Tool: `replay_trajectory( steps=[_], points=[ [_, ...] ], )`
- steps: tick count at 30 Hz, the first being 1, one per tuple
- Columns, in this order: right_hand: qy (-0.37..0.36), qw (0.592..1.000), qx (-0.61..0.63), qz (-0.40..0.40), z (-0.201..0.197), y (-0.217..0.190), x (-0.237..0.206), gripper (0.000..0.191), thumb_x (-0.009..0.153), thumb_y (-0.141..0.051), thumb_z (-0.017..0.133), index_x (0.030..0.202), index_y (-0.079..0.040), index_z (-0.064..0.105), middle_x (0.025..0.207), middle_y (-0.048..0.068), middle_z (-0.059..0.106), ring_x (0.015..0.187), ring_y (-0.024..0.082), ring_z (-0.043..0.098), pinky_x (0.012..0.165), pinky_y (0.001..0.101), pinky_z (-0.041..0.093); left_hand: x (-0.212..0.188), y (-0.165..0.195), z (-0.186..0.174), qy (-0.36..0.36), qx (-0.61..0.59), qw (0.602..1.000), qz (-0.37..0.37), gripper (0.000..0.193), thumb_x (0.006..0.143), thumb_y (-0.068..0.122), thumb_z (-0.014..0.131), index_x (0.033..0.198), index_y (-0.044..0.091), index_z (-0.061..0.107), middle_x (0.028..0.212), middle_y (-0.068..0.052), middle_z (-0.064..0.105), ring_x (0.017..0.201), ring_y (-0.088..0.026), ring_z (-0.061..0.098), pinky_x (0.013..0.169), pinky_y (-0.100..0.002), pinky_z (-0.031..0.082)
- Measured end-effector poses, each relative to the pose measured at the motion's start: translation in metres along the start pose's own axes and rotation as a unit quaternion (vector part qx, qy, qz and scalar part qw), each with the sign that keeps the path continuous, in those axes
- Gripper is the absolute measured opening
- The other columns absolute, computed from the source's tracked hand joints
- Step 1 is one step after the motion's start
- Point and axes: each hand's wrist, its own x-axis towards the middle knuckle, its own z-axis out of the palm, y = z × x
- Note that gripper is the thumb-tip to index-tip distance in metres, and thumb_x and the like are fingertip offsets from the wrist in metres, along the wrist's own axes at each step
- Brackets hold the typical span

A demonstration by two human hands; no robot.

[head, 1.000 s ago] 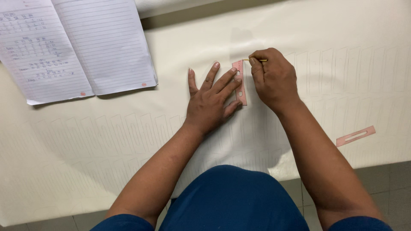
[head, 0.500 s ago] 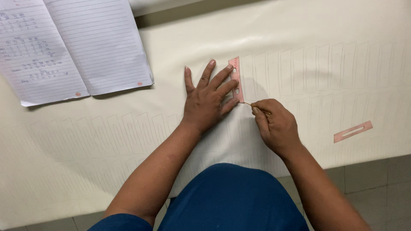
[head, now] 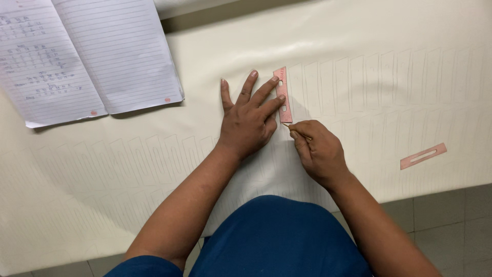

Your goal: The person holds a small pink ruler template on a sheet of white material and marks lines along it with a pencil, repositioning the template repeatedly. They then walk to another table, pick up scissors, and begin cutting the white material along the marked area.

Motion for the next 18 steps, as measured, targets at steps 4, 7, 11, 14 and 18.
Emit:
replay_trajectory(
  steps=[4,7,11,14,18],
  points=[
    [-0.013,1.000,-0.003,0.001,-0.002,-0.002,0.005,0.010,0.100,-0.005,0.066,0.109,-0.001,0.069,0.098,0.012,0.072,0.081,0.024,0.070,0.070,0.0337,0.057,0.001,0.000,-0.006,-0.039,-0.013,0.999,-0.005,0.053,0.078,0.032,0.068,0.131,0.031,0.071,0.159,0.004,0.048,0.157,-0.026,0.025,0.122,-0.066,-0.010],
    [-0.006,1.000,-0.027,-0.006,-0.002,-0.002,0.012,0.009,0.100,-0.006,0.067,0.107,-0.001,0.069,0.098,0.013,0.072,0.081,0.024,0.070,0.070,0.0332,0.057,0.002,0.001,-0.008,-0.043,-0.026,0.999,-0.004,0.054,0.078,0.044,0.069,0.130,0.029,0.070,0.158,0.002,0.047,0.156,-0.027,0.024,0.121,-0.066,-0.010],
    [0.013,0.998,-0.039,-0.038,0.002,0.001,0.026,0.007,0.103,-0.005,0.066,0.109,-0.001,0.069,0.100,0.012,0.071,0.082,0.023,0.071,0.070,0.0316,0.058,0.004,0.003,-0.006,-0.042,-0.029,0.998,-0.021,0.044,0.093,0.055,0.066,0.130,0.031,0.070,0.158,0.006,0.047,0.157,-0.025,0.024,0.123,-0.067,-0.010],
    [0.014,0.998,-0.048,-0.028,0.003,0.003,0.034,0.005,0.103,-0.005,0.068,0.106,-0.002,0.069,0.097,0.011,0.071,0.078,0.022,0.071,0.067,0.0313,0.057,0.006,0.005,-0.005,-0.053,-0.019,0.998,-0.035,0.049,0.095,0.058,0.064,0.135,0.030,0.064,0.158,0.008,0.048,0.156,-0.023,0.026,0.123,-0.065,-0.010],
    [0.041,0.997,-0.033,-0.049,0.007,0.006,0.047,0.006,0.104,-0.005,0.068,0.108,-0.001,0.069,0.099,0.012,0.070,0.081,0.022,0.071,0.068,0.0313,0.058,0.007,0.006,-0.004,-0.049,-0.065,0.995,-0.061,0.070,0.092,0.065,0.063,0.150,0.027,0.048,0.153,0.005,0.049,0.152,-0.024,0.028,0.123,-0.063,-0.011]
  ],
)
